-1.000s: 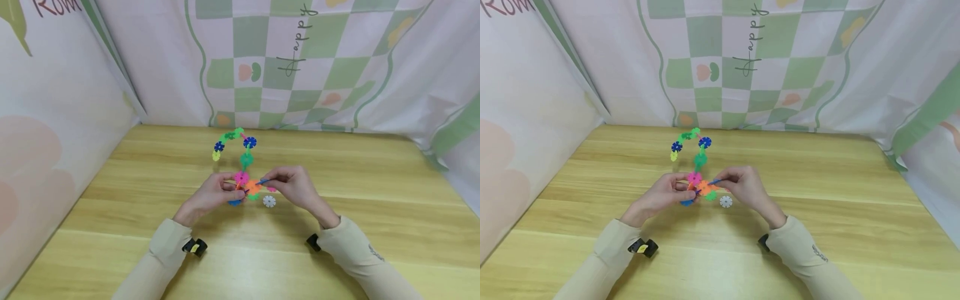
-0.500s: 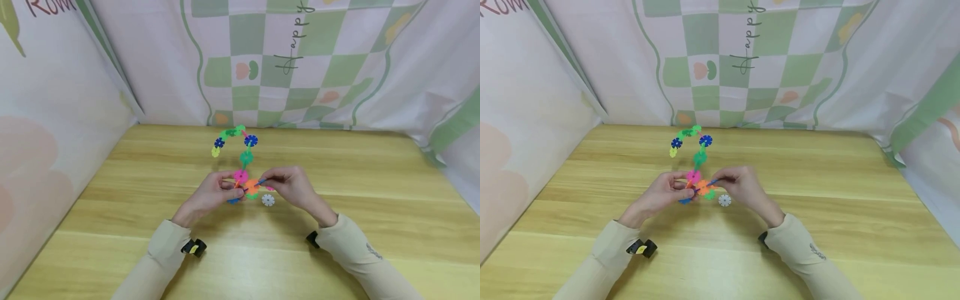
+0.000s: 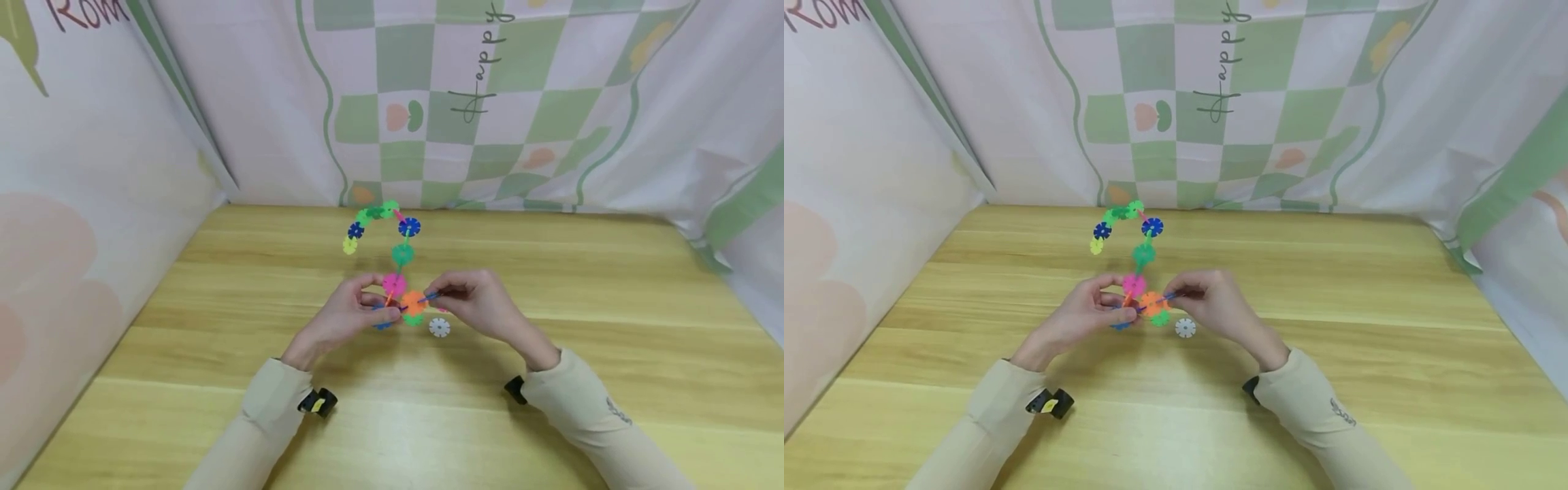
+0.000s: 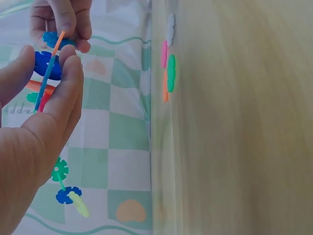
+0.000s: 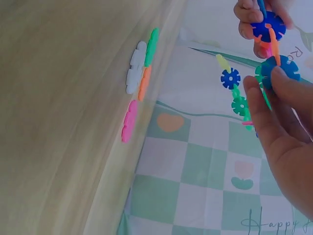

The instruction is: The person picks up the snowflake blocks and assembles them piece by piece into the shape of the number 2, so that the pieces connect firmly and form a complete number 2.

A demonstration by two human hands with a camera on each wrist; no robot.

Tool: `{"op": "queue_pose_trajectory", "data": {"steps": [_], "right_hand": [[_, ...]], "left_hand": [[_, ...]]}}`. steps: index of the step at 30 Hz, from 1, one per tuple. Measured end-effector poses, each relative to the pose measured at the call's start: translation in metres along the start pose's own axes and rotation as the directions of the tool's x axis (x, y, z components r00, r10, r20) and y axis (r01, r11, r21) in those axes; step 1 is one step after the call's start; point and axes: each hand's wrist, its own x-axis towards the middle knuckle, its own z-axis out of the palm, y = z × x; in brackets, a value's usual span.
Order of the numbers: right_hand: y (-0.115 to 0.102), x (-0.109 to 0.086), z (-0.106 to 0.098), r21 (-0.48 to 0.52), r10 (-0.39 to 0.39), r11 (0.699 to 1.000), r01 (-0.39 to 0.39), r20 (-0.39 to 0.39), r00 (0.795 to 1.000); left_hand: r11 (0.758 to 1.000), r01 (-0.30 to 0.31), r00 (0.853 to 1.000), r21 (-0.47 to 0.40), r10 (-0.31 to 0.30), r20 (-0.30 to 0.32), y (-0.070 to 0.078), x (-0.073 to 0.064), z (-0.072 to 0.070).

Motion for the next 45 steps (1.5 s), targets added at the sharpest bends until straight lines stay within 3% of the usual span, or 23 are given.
{"op": "queue_pose_trajectory", "data": {"steps": [7, 16, 23, 28, 34, 40, 45], "right_hand": [[0.001, -0.002, -0.009, -0.018, 0.133, 0.991, -0.133, 0.019, 0.991], [0.018, 0.002, -0.019, -0.083, 0.177, 0.982, -0.170, 0.089, 0.980], [0.029, 0.008, -0.018, -0.096, 0.258, 0.965, -0.245, 0.171, 0.951], [0.036, 0.013, -0.015, -0.186, 0.307, 0.945, -0.268, 0.228, 0.924], [0.040, 0.019, -0.014, -0.304, 0.359, 0.911, -0.279, 0.252, 0.898], [0.045, 0.023, -0.011, -0.344, 0.427, 0.879, -0.329, 0.261, 0.866], [0.049, 0.025, -0.009, -0.393, 0.433, 0.865, -0.311, 0.275, 0.858]], "left_hand": [[1.000, -0.018, 1.000, 0.008, 0.018, 0.017, -0.003, 0.001, 0.000], [1.000, -0.012, 0.999, 0.028, 0.011, 0.034, -0.003, -0.001, -0.001], [1.000, -0.002, 0.999, 0.022, 0.001, 0.048, 0.000, -0.002, -0.002], [1.000, -0.012, 0.999, 0.014, 0.012, 0.053, 0.001, -0.002, -0.002], [1.000, -0.011, 0.998, 0.014, 0.010, 0.057, 0.001, -0.002, 0.000], [1.000, 0.006, 0.998, 0.018, -0.007, 0.062, 0.001, -0.001, 0.000], [1.000, 0.018, 0.998, 0.023, -0.019, 0.054, 0.000, -0.001, -0.002]]}}
